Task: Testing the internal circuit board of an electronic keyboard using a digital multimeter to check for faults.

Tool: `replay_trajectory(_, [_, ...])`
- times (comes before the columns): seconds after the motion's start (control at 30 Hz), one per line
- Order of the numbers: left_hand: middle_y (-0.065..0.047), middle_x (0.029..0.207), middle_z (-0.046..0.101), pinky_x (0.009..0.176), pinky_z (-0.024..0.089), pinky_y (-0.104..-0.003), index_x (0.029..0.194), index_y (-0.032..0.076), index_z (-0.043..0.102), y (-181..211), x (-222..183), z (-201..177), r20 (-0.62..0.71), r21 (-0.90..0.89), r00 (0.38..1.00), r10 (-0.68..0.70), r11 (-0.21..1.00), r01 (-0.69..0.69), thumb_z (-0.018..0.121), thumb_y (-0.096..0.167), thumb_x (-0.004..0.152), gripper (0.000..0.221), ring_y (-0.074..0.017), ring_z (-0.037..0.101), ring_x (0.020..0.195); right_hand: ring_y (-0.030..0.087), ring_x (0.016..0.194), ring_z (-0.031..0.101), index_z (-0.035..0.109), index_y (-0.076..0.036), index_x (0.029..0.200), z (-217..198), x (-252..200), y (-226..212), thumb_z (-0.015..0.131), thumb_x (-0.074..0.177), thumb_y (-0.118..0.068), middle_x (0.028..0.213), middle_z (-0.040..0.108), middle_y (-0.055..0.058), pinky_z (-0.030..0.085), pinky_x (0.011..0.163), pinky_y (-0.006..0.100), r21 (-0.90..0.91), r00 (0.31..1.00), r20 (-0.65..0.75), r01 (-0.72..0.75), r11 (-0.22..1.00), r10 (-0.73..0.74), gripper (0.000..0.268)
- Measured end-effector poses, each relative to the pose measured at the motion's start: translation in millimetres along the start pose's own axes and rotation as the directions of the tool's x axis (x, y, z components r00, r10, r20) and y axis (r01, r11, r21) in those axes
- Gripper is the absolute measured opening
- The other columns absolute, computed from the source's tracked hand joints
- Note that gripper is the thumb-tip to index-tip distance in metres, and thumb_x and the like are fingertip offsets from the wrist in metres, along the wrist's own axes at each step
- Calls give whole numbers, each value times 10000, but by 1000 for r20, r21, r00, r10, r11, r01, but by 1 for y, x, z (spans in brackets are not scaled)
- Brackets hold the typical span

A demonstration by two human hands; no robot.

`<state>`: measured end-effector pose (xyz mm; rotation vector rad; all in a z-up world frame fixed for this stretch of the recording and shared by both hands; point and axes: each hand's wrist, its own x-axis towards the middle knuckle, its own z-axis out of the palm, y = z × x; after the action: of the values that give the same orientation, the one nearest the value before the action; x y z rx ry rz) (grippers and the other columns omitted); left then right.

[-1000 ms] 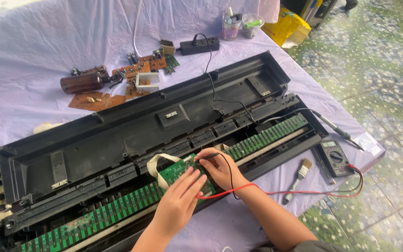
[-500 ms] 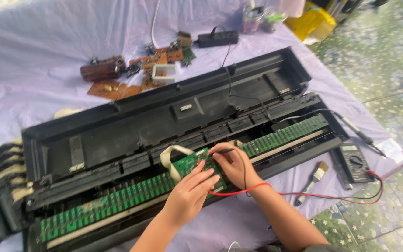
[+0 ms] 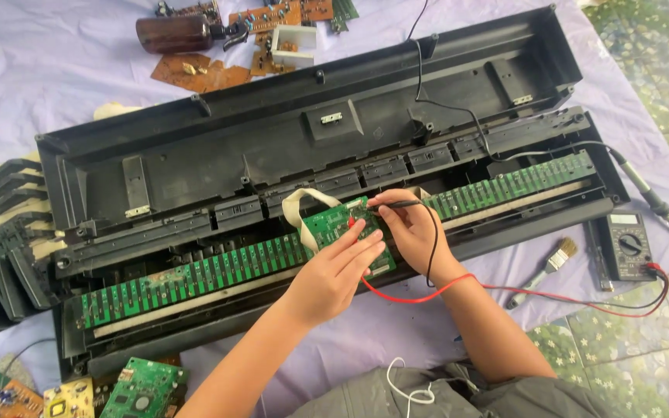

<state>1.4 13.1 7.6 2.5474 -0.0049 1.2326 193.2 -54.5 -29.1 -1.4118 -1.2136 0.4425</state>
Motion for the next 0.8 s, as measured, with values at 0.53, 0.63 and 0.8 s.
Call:
replay_trajectory(0.53, [-176, 981, 625, 1033, 566, -510, 1004, -66, 614, 6, 7, -9, 22, 1, 996, 90, 996, -90, 475, 62, 1060, 198, -442, 690, 1077, 303, 1001, 769, 694, -17, 1071, -2, 0, -11, 613, 1019, -46, 1092, 775, 169, 634, 815, 402, 2, 999, 40, -15, 1000, 15, 100])
replay_trajectory(0.63, [-174, 1023, 619, 1048, 545, -507, 1023, -52, 600, 6, 6, -9, 59, 24, 997, 57, 998, -59, 472, 67, 1063, 179, -451, 656, 1181, 305, 1014, 763, 705, -39, 1080, -1, 0, -12, 620, 1023, -72, 1117, 780, 149, 640, 797, 399, -49, 998, 57, -25, 998, 28, 108])
replay_trajectory(0.8, [-174, 1032, 611, 1055, 541, -493, 1018, -58, 586, 4, 5, -8, 74, 15, 996, 40, 999, -42, 467, 51, 1063, 166, -451, 642, 1226, 285, 1008, 766, 716, -53, 1059, 0, -1, -9, 625, 1018, -62, 1106, 791, 132, 634, 773, 379, -36, 999, 40, -13, 999, 15, 100])
